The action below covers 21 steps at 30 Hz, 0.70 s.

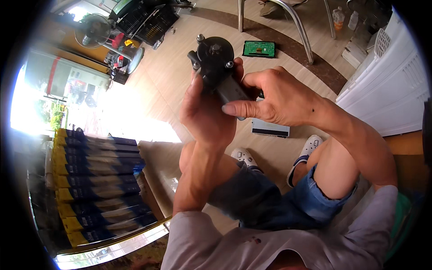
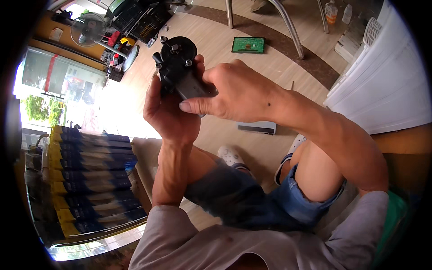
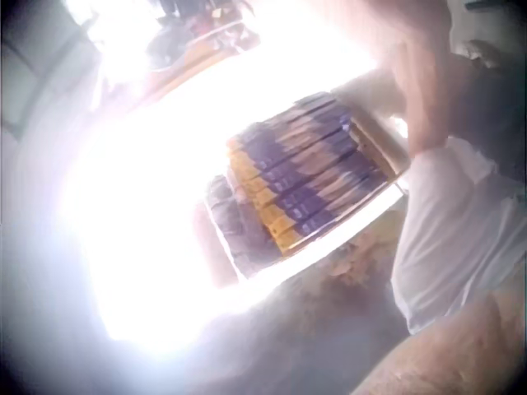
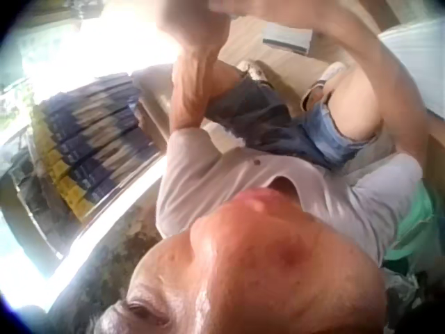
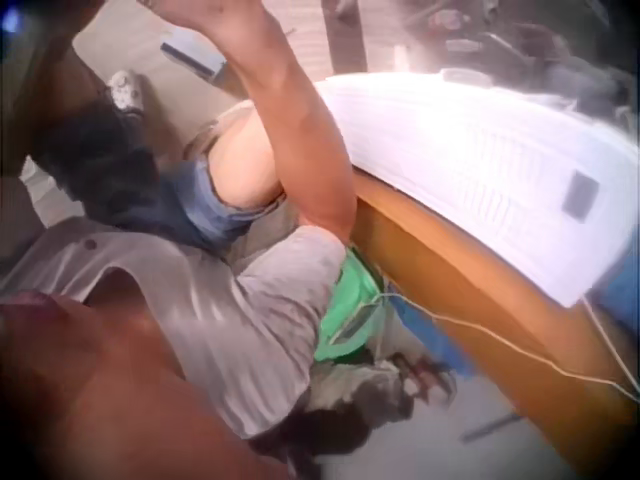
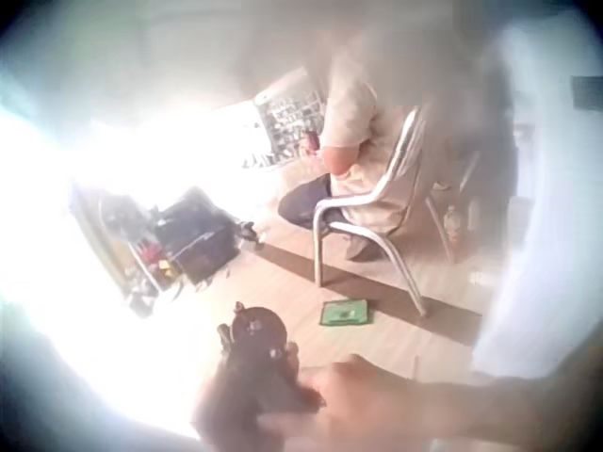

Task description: The person uses a screwdriver to tighten screws on a black plastic mechanical assembly with an attached motor and circuit board.

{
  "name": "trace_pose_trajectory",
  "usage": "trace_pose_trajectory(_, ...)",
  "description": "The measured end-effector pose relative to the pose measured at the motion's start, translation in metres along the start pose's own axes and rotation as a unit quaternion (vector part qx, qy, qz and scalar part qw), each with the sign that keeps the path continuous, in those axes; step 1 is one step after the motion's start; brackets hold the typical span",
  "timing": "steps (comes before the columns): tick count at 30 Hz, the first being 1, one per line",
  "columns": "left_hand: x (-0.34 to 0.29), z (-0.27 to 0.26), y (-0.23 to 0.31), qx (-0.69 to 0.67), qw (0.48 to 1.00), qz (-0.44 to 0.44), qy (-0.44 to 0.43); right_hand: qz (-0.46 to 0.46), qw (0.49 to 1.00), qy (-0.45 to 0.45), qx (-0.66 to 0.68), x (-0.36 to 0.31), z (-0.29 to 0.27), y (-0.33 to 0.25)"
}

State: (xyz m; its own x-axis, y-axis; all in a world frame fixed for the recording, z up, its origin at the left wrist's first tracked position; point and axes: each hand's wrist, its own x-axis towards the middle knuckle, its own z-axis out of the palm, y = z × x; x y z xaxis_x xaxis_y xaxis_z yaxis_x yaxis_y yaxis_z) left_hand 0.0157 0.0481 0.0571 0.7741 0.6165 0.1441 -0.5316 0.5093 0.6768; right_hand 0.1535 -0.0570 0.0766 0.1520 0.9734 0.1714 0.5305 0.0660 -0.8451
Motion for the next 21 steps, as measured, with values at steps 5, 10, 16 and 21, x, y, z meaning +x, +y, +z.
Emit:
trace_pose_trajectory(5,0.005,-0.002,0.0,0.022,0.998,0.014,-0.054,-0.005,0.999,0.007,-0.047,-0.003,-0.005,-0.007)
trace_pose_trajectory(10,0.01,0.005,0.001,-0.047,0.995,-0.008,-0.091,0.013,0.997,0.047,-0.064,-0.007,-0.006,-0.005)
trace_pose_trajectory(16,0.014,0.005,0.008,-0.07,0.991,-0.016,-0.113,-0.045,0.99,0.091,-0.094,-0.015,-0.013,-0.006)
trace_pose_trajectory(21,0.026,-0.011,0.011,-0.12,0.975,-0.117,-0.148,-0.098,0.985,0.089,-0.109,-0.017,-0.013,0.008)
